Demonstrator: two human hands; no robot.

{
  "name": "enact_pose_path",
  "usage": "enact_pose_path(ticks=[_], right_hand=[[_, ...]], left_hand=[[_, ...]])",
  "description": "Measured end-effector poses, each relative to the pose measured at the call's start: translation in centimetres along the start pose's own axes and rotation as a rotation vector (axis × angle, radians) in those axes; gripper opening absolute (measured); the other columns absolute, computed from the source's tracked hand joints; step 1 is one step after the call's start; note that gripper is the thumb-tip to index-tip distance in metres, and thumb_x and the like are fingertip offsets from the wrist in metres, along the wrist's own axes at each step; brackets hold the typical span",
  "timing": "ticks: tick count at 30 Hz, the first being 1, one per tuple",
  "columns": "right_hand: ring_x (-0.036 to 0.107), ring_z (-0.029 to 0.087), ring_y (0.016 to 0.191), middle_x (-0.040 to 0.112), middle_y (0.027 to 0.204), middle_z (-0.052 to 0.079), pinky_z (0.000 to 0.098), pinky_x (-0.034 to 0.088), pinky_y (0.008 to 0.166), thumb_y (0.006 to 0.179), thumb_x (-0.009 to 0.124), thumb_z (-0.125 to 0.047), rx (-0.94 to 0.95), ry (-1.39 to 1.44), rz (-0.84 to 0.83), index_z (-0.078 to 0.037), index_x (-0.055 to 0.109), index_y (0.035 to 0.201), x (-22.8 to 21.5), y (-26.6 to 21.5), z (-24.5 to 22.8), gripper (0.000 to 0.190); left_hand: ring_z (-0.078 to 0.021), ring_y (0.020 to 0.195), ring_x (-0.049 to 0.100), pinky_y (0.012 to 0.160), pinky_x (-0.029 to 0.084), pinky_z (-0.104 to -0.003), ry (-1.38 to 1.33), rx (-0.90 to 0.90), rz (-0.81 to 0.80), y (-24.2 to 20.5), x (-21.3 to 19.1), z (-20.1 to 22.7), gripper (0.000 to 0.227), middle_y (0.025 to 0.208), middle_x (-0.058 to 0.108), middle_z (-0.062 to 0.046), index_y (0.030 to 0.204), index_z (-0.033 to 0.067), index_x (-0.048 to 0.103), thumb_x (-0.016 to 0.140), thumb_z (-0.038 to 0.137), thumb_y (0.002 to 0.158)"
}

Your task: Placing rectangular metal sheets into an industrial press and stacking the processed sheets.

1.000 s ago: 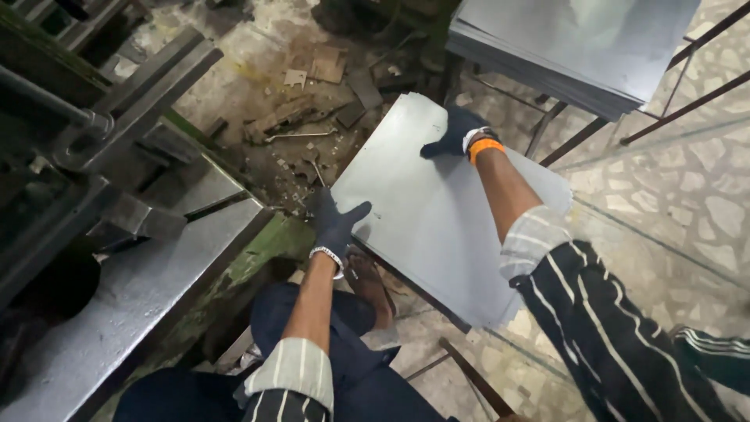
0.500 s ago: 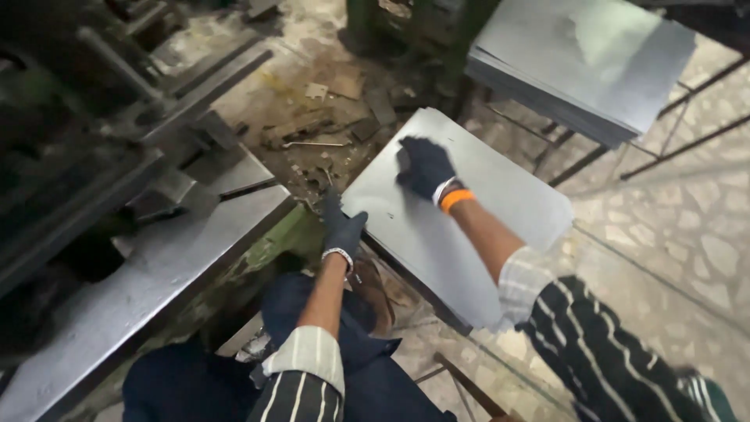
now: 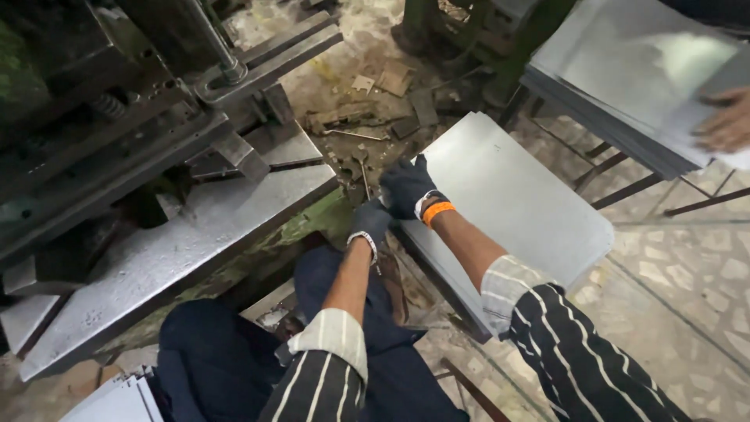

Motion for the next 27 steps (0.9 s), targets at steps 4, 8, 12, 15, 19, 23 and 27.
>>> enact_pose_path(ticks=[4, 8, 12, 15, 19, 23, 27], right_hand=[[0.045, 0.04, 0.139, 0.065, 0.134, 0.004, 0.0741, 0.025, 0.113, 0.092, 0.053, -0.045, 0.068, 0.09, -0.163, -0.029, 0.068, 0.124, -1.2, -0.1, 0.3, 0.039], [0.044, 0.034, 0.142, 0.062, 0.141, -0.003, 0.0728, 0.02, 0.118, 0.089, 0.054, -0.054, 0.098, -0.055, -0.345, -0.037, 0.062, 0.132, -2.1, 0.4, 0.8, 0.047], [0.041, 0.032, 0.145, 0.06, 0.144, -0.004, 0.0691, 0.018, 0.119, 0.087, 0.058, -0.061, 0.108, 0.011, -0.301, -0.037, 0.063, 0.133, -0.4, 0.2, 1.4, 0.052], [0.043, 0.035, 0.144, 0.059, 0.146, 0.003, 0.0707, 0.019, 0.119, 0.079, 0.068, -0.063, 0.107, 0.247, -0.19, -0.032, 0.064, 0.133, -0.1, 0.2, 2.9, 0.062], [0.038, 0.037, 0.147, 0.046, 0.156, 0.011, 0.0624, 0.027, 0.121, 0.078, 0.077, -0.056, 0.29, 0.456, 0.008, -0.03, 0.053, 0.143, -4.0, -1.2, 8.4, 0.074], [0.025, 0.043, 0.152, 0.037, 0.164, 0.013, 0.0654, 0.011, 0.123, 0.08, 0.071, -0.069, 0.565, 0.337, -0.087, -0.023, 0.043, 0.155, -5.5, -3.1, 14.7, 0.092], [0.032, 0.044, 0.146, 0.034, 0.16, 0.022, 0.0606, 0.021, 0.12, 0.079, 0.06, -0.084, 0.877, 0.437, -0.205, -0.007, 0.031, 0.158, -1.3, -6.5, 21.9, 0.114]], left_hand=[[-0.0354, 0.126, 0.063, 0.107, 0.049, -0.049, 0.008, 0.011, -0.075, 0.5, 0.0, 1.0, 0.048, 0.121, 0.072, -0.014, 0.116, 0.0109, 0.069, 0.068, 0.026, 0.07], [-0.0343, 0.13, 0.059, 0.109, 0.048, -0.049, -0.149, 0.006, -0.076, 1.1, 1.1, 1.0, 0.043, 0.128, 0.069, -0.014, 0.123, 0.0137, 0.063, 0.059, 0.034, 0.085], [-0.0374, 0.128, 0.06, 0.11, 0.047, -0.051, -0.21, -0.039, -0.074, -3.2, -0.9, 3.7, 0.042, 0.127, 0.067, -0.018, 0.122, 0.0083, 0.06, 0.055, 0.028, 0.085], [-0.0374, 0.134, 0.055, 0.115, 0.042, -0.05, -0.309, -0.092, -0.041, -4.2, -2.1, 4.2, 0.053, 0.139, 0.062, -0.018, 0.135, 0.0091, 0.055, 0.056, 0.028, 0.085], [-0.0401, 0.15, 0.033, 0.123, 0.028, -0.057, -0.331, -0.202, 0.019, -5.5, -3.1, 4.6, 0.094, 0.166, 0.03, -0.018, 0.166, 0.0192, 0.012, 0.064, 0.049, 0.093], [-0.0452, 0.153, 0.024, 0.125, 0.017, -0.061, -0.289, -0.183, -0.033, -9.2, -5.3, 8.3, 0.1, 0.168, 0.02, -0.022, 0.165, 0.0186, 0.002, 0.057, 0.061, 0.093], [-0.0388, 0.156, 0.014, 0.128, 0.012, -0.052, -0.18, -0.056, 0.071, -7.0, -3.3, 7.7, 0.112, 0.169, 0.01, -0.023, 0.164, 0.0111, 0.0, 0.07, 0.056, 0.088]])
Point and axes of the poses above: each hand's wrist, its own y-axis towards the middle knuckle, its own x-axis out of the palm, z = x × y, the point moved 4 cm from there along y, towards the middle knuckle
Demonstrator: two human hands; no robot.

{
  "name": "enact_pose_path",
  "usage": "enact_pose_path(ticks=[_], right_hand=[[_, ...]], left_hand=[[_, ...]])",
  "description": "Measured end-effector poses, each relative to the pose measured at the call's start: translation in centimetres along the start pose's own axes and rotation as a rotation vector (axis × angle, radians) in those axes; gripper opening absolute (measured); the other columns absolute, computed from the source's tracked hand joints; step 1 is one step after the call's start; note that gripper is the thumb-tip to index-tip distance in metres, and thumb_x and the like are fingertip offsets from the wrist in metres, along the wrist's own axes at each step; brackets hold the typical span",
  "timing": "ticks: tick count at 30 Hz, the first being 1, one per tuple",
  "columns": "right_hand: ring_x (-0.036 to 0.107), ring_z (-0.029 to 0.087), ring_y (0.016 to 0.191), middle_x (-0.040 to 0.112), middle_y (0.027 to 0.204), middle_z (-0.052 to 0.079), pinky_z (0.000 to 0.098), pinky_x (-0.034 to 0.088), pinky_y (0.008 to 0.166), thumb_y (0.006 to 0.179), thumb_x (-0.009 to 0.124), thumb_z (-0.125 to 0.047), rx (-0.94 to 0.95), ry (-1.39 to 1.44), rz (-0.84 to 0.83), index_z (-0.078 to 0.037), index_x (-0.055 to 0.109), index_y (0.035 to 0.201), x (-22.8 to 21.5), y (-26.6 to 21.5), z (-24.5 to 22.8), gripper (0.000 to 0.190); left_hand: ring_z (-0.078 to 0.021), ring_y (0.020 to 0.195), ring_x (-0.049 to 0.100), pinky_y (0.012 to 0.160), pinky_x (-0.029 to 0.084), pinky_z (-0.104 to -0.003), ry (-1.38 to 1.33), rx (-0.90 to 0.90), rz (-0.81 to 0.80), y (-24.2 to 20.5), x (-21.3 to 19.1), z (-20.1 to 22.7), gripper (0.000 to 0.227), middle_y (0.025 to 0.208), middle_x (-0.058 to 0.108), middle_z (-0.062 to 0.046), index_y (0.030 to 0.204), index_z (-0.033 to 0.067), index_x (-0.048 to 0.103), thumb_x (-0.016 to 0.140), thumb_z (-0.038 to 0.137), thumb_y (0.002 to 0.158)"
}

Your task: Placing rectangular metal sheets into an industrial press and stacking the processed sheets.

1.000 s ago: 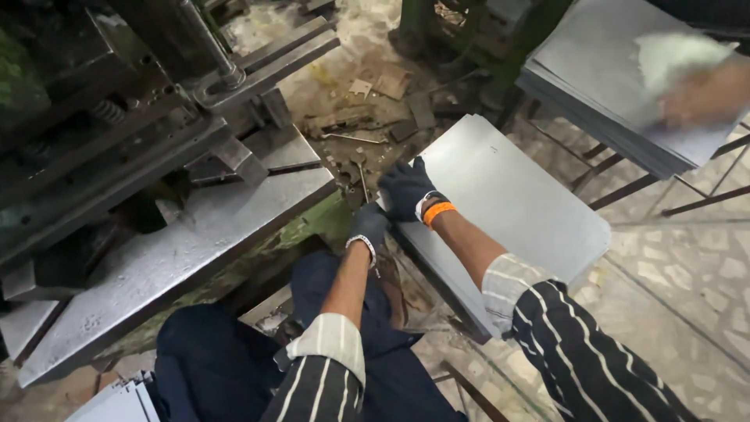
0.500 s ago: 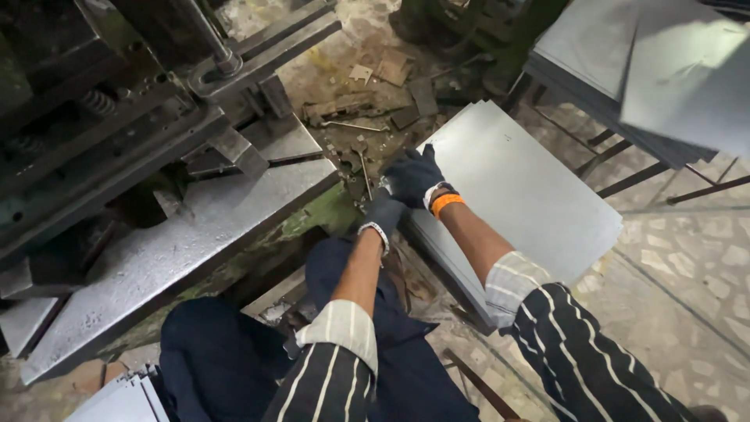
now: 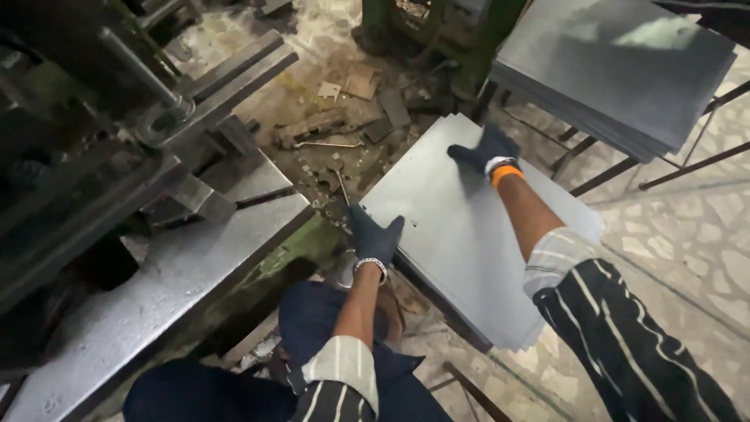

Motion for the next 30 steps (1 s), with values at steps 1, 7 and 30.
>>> enact_pose_path(ticks=[1, 7, 30], right_hand=[[0.046, 0.045, 0.139, 0.047, 0.151, 0.023, 0.06, 0.032, 0.115, 0.076, 0.061, -0.087, 0.001, 0.049, -0.037, -0.007, 0.038, 0.154, 0.9, 1.4, 2.1, 0.114], [0.058, 0.036, 0.13, 0.065, 0.135, 0.019, 0.0499, 0.045, 0.111, 0.069, 0.073, -0.08, 0.023, 0.002, -0.023, -0.006, 0.061, 0.132, -0.6, 1.3, 1.1, 0.098], [0.065, 0.027, 0.121, 0.073, 0.121, 0.002, 0.046, 0.05, 0.103, 0.084, 0.071, -0.053, -0.21, 0.559, -0.083, -0.027, 0.072, 0.122, 6.3, -17.5, -18.1, 0.046]], left_hand=[[-0.0382, 0.156, 0.014, 0.128, 0.008, -0.053, -0.145, 0.022, 0.006, 0.9, 0.9, -0.6, 0.12, 0.168, 0.012, -0.023, 0.164, 0.0075, 0.002, 0.08, 0.05, 0.084], [-0.0388, 0.155, 0.015, 0.13, 0.014, -0.053, -0.17, -0.067, 0.054, 1.3, 1.3, 0.7, 0.125, 0.167, 0.007, -0.023, 0.163, 0.0127, 0.004, 0.089, 0.03, 0.072], [-0.0264, 0.133, 0.056, 0.111, 0.047, -0.044, -0.294, 0.109, 0.002, -3.3, -8.7, -3.5, 0.062, 0.135, 0.066, -0.006, 0.136, 0.0257, 0.059, 0.07, 0.058, 0.085]])
Point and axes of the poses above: each hand's wrist, its own y-axis towards the middle knuckle, its own x-axis out of the palm, z = x × y, the point moved 4 cm from there along y, towards the middle knuckle
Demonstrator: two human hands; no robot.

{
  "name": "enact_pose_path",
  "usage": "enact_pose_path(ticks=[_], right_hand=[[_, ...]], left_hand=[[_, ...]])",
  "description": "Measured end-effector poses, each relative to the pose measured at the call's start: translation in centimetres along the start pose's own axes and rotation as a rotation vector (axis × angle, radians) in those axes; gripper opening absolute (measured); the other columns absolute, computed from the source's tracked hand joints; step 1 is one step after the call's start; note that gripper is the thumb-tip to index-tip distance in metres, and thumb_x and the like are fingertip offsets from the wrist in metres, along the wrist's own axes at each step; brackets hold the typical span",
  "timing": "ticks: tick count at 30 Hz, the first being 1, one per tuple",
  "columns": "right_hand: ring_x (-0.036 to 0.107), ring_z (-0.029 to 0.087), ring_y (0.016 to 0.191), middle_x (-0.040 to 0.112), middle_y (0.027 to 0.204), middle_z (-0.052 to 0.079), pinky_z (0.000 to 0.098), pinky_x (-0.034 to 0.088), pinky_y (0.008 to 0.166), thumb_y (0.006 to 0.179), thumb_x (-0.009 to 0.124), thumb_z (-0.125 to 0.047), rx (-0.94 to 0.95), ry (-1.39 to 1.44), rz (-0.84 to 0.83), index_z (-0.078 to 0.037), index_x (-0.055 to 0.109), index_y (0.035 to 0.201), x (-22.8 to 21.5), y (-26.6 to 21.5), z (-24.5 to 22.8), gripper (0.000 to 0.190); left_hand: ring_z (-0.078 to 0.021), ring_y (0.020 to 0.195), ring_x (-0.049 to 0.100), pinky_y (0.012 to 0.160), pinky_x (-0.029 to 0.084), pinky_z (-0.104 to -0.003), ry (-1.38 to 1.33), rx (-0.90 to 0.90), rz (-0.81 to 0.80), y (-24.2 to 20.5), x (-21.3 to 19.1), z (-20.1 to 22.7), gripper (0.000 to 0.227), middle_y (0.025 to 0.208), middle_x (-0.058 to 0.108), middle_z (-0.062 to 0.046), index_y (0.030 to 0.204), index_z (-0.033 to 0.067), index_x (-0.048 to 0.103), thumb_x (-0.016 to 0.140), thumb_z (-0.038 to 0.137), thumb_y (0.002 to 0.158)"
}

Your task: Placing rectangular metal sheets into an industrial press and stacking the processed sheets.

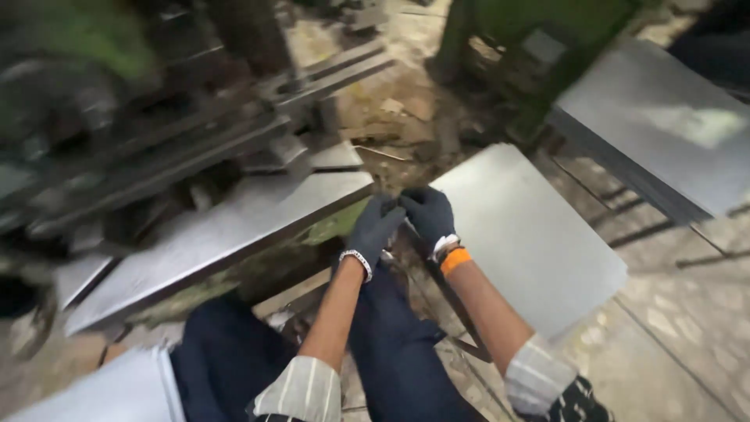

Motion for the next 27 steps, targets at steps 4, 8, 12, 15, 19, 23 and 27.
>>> enact_pose_path(ticks=[4, 8, 12, 15, 19, 23, 27], right_hand=[[0.074, 0.029, 0.097, 0.076, 0.105, 0.014, 0.0397, 0.06, 0.082, 0.085, 0.074, -0.028, -0.078, 0.339, 0.0, -0.012, 0.076, 0.115, 3.5, -5.4, -7.2, 0.034], [0.072, 0.016, 0.071, 0.077, 0.087, 0.008, 0.0341, 0.06, 0.071, 0.085, 0.076, -0.03, -0.16, 0.338, -0.068, -0.012, 0.077, 0.108, 8.1, -9.4, -13.1, 0.029], [0.072, 0.029, 0.095, 0.076, 0.098, 0.019, 0.0416, 0.06, 0.08, 0.085, 0.074, -0.022, -0.291, 0.445, -0.265, -0.004, 0.075, 0.108, 14.5, -18.3, -19.4, 0.029], [0.073, 0.028, 0.09, 0.076, 0.096, 0.014, 0.0382, 0.061, 0.076, 0.084, 0.074, -0.019, -0.308, 0.416, -0.484, -0.009, 0.077, 0.103, 23.5, -24.1, -21.9, 0.022], [0.075, 0.028, 0.074, 0.074, 0.098, 0.017, 0.0395, 0.066, 0.064, 0.078, 0.081, -0.011, 0.074, 0.646, -0.796, -0.002, 0.073, 0.11, 36.8, -30.8, -18.2, 0.034], [0.076, 0.03, 0.074, 0.075, 0.097, 0.02, 0.0413, 0.068, 0.063, 0.081, 0.08, -0.012, 0.254, 0.592, -0.855, -0.003, 0.072, 0.11, 42.1, -34.2, -13.9, 0.032], [0.062, 0.022, 0.054, 0.066, 0.071, 0.012, 0.0327, 0.055, 0.052, 0.08, 0.068, -0.015, 0.194, 0.505, -0.841, -0.003, 0.068, 0.079, 42.2, -33.1, -11.8, 0.012]], left_hand=[[-0.0329, 0.129, 0.059, 0.109, 0.049, -0.046, -0.212, 0.191, 0.109, -6.8, -6.4, 3.9, 0.045, 0.131, 0.067, -0.015, 0.129, 0.0133, 0.068, 0.07, 0.034, 0.088], [-0.0315, 0.115, 0.068, 0.095, 0.059, -0.043, -0.386, 0.149, 0.298, -12.2, -15.7, 0.5, 0.041, 0.124, 0.071, -0.018, 0.13, 0.0097, 0.067, 0.072, 0.022, 0.091], [-0.0319, 0.111, 0.069, 0.09, 0.062, -0.044, -0.475, 0.187, 0.487, -20.7, -24.1, -3.4, 0.033, 0.119, 0.071, -0.02, 0.123, 0.0082, 0.07, 0.073, 0.019, 0.092], [-0.0319, 0.104, 0.07, 0.086, 0.062, -0.044, -0.55, 0.12, 0.668, -26.1, -30.1, -10.7, 0.035, 0.118, 0.07, -0.022, 0.124, 0.003, 0.068, 0.073, 0.02, 0.094], [-0.0318, 0.082, 0.074, 0.074, 0.065, -0.042, -0.6, -0.028, 0.859, -32.1, -35.5, -23.9, 0.034, 0.109, 0.072, -0.02, 0.117, 0.0035, 0.071, 0.079, 0.022, 0.09], [-0.0305, 0.083, 0.075, 0.071, 0.065, -0.038, -0.592, -0.094, 0.997, -40.1, -39.8, -29.9, 0.04, 0.109, 0.071, -0.02, 0.123, 0.0023, 0.068, 0.079, 0.02, 0.089], [-0.0295, 0.103, 0.067, 0.085, 0.054, -0.041, -0.068, -0.234, 1.153, -46.1, -47.9, -35.7, 0.042, 0.121, 0.068, -0.014, 0.132, 0.0119, 0.064, 0.07, 0.033, 0.096]])
Point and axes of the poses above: each hand's wrist, its own y-axis towards the middle knuckle, its own x-axis out of the palm, z = x × y, the point moved 4 cm from there along y, towards the middle knuckle
